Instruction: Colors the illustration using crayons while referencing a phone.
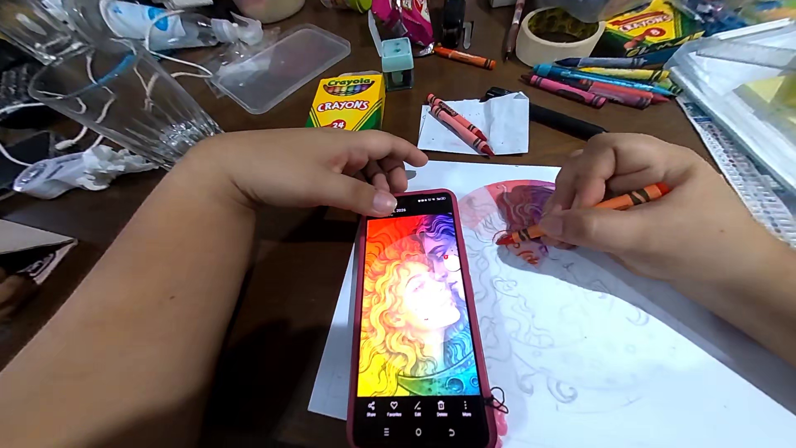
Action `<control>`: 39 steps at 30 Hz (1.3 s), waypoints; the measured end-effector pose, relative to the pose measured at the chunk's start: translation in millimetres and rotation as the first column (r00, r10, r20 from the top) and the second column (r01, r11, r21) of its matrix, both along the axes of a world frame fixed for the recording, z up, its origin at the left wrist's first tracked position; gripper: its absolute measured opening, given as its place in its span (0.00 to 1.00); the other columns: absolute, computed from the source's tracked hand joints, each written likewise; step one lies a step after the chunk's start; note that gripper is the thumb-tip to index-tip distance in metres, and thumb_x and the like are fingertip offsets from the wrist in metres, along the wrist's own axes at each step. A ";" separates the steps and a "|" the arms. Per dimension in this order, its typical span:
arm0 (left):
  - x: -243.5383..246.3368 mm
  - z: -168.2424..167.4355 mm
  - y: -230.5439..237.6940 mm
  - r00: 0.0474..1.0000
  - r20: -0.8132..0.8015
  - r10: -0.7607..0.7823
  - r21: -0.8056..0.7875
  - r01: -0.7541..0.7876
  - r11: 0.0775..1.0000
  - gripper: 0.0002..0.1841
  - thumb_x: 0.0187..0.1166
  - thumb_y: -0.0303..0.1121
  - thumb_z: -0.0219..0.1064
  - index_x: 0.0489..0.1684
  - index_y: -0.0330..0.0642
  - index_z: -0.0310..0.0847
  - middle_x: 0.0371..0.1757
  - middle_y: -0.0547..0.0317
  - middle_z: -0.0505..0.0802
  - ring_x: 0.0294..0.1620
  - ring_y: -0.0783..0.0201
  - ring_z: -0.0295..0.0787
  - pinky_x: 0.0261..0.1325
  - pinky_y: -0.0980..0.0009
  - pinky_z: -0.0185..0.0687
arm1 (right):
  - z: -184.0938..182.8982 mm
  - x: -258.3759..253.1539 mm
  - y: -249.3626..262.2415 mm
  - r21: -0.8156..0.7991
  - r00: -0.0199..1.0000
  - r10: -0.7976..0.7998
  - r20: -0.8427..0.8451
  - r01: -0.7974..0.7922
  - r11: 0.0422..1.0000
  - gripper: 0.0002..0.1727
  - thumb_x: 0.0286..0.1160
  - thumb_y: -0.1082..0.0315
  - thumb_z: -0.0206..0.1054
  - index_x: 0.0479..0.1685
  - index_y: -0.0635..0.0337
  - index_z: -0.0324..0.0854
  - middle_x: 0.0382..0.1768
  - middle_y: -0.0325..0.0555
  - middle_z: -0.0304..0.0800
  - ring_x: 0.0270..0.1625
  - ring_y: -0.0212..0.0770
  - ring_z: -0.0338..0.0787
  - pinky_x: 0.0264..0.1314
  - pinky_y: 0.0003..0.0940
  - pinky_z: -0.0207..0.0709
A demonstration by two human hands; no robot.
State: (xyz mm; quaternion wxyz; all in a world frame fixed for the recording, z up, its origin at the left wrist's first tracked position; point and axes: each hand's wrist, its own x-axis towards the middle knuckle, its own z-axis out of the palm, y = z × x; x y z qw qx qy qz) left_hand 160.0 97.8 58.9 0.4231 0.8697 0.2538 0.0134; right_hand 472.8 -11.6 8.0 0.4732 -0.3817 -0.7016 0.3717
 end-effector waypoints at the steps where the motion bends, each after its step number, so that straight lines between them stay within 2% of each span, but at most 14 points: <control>1: -0.2 0.1 0.1 1.000 -0.001 -0.002 0.002 0.002 1.000 0.37 0.75 0.58 0.65 0.81 0.46 0.69 0.54 0.71 0.89 0.53 0.78 0.86 0.52 0.81 0.84 | -0.3 0.3 0.4 0.004 1.000 0.008 0.003 -0.008 1.000 0.13 0.56 0.71 0.74 0.22 0.41 0.75 0.25 0.23 0.82 0.26 0.20 0.83 0.25 0.15 0.80; 9: -0.2 0.2 0.5 1.000 -0.003 -0.006 -0.002 0.006 1.000 0.37 0.74 0.58 0.64 0.81 0.46 0.69 0.54 0.71 0.89 0.53 0.77 0.86 0.52 0.81 0.85 | -0.6 0.5 0.8 0.005 1.000 0.006 -0.009 -0.006 1.000 0.14 0.55 0.73 0.74 0.24 0.42 0.75 0.25 0.24 0.84 0.26 0.21 0.85 0.27 0.17 0.84; 13: -0.3 -0.1 0.9 1.000 -0.005 -0.007 0.001 0.007 1.000 0.37 0.74 0.57 0.64 0.81 0.47 0.69 0.54 0.71 0.89 0.53 0.77 0.86 0.51 0.81 0.85 | 0.0 0.4 0.6 0.007 1.000 0.012 0.002 -0.012 1.000 0.14 0.55 0.73 0.74 0.22 0.42 0.74 0.25 0.24 0.82 0.26 0.20 0.83 0.26 0.15 0.81; 17: -0.3 0.5 0.7 1.000 -0.012 -0.002 0.011 0.002 1.000 0.38 0.74 0.60 0.64 0.81 0.48 0.69 0.54 0.72 0.89 0.53 0.78 0.86 0.51 0.82 0.84 | 0.1 -0.2 0.5 -0.001 1.000 -0.003 0.002 0.003 1.000 0.13 0.56 0.72 0.75 0.24 0.42 0.75 0.25 0.24 0.83 0.25 0.22 0.84 0.26 0.17 0.84; 24: 0.2 0.8 0.6 1.000 -0.009 0.000 -0.005 0.000 1.000 0.37 0.74 0.58 0.64 0.81 0.47 0.69 0.54 0.71 0.89 0.53 0.78 0.86 0.51 0.82 0.84 | -0.2 -0.2 1.5 0.014 1.000 0.003 0.015 -0.003 1.000 0.13 0.57 0.71 0.75 0.24 0.42 0.75 0.26 0.23 0.83 0.27 0.20 0.84 0.27 0.15 0.82; 27: -0.2 -0.3 1.7 1.000 -0.004 -0.002 -0.009 0.002 1.000 0.38 0.74 0.58 0.65 0.81 0.45 0.68 0.54 0.70 0.89 0.52 0.77 0.87 0.50 0.82 0.85 | -0.5 -0.9 2.8 0.015 0.998 -0.027 -0.056 0.028 0.999 0.14 0.59 0.72 0.75 0.27 0.42 0.75 0.26 0.23 0.84 0.28 0.21 0.85 0.30 0.17 0.84; 30: 0.5 -0.1 0.8 1.000 0.002 0.000 -0.013 0.000 1.000 0.38 0.74 0.56 0.65 0.82 0.43 0.68 0.55 0.69 0.89 0.51 0.77 0.87 0.51 0.82 0.85 | 10.1 0.2 8.4 -0.111 0.963 -0.164 -0.215 0.143 0.984 0.15 0.70 0.78 0.65 0.32 0.44 0.70 0.25 0.24 0.86 0.25 0.22 0.86 0.29 0.19 0.85; 32: 1.2 0.6 -0.5 1.000 0.002 0.007 -0.011 -0.007 1.000 0.37 0.74 0.55 0.65 0.81 0.43 0.68 0.55 0.69 0.89 0.52 0.78 0.87 0.51 0.82 0.84 | 20.5 6.1 16.4 -0.246 0.918 -0.270 -0.291 0.201 0.948 0.14 0.78 0.80 0.58 0.35 0.45 0.68 0.24 0.26 0.87 0.22 0.21 0.84 0.26 0.15 0.81; 33: 1.4 0.8 -0.8 1.000 -0.001 0.012 -0.008 -0.012 1.000 0.37 0.73 0.55 0.65 0.81 0.43 0.68 0.55 0.69 0.89 0.52 0.78 0.87 0.51 0.82 0.84 | 23.5 11.9 21.6 -0.292 0.901 -0.290 -0.323 0.196 0.936 0.14 0.80 0.79 0.56 0.35 0.46 0.68 0.26 0.27 0.87 0.23 0.21 0.84 0.27 0.14 0.80; 36: 1.2 0.0 -0.3 1.000 0.002 0.015 -0.020 -0.015 1.000 0.38 0.74 0.55 0.65 0.82 0.43 0.68 0.55 0.69 0.89 0.51 0.78 0.86 0.51 0.82 0.83 | 26.9 31.7 34.8 -0.367 0.852 -0.307 -0.423 0.149 0.918 0.13 0.84 0.76 0.50 0.36 0.45 0.68 0.33 0.29 0.86 0.35 0.24 0.86 0.43 0.18 0.82; 37: 1.5 -0.4 -0.3 1.000 0.003 0.023 -0.031 -0.023 0.999 0.38 0.74 0.55 0.65 0.82 0.43 0.68 0.54 0.69 0.89 0.51 0.78 0.86 0.51 0.82 0.84 | 29.7 35.1 36.6 -0.387 0.830 -0.334 -0.448 0.157 0.909 0.12 0.86 0.75 0.48 0.37 0.44 0.68 0.33 0.30 0.85 0.35 0.24 0.86 0.44 0.19 0.81; 39: 2.4 -0.1 -1.4 0.999 0.010 0.048 -0.058 -0.047 0.997 0.37 0.73 0.54 0.66 0.81 0.44 0.69 0.52 0.70 0.89 0.49 0.77 0.86 0.50 0.82 0.84 | 38.4 37.1 38.3 -0.415 0.802 -0.378 -0.463 0.181 0.892 0.14 0.89 0.71 0.44 0.35 0.44 0.70 0.28 0.29 0.84 0.29 0.23 0.84 0.36 0.16 0.80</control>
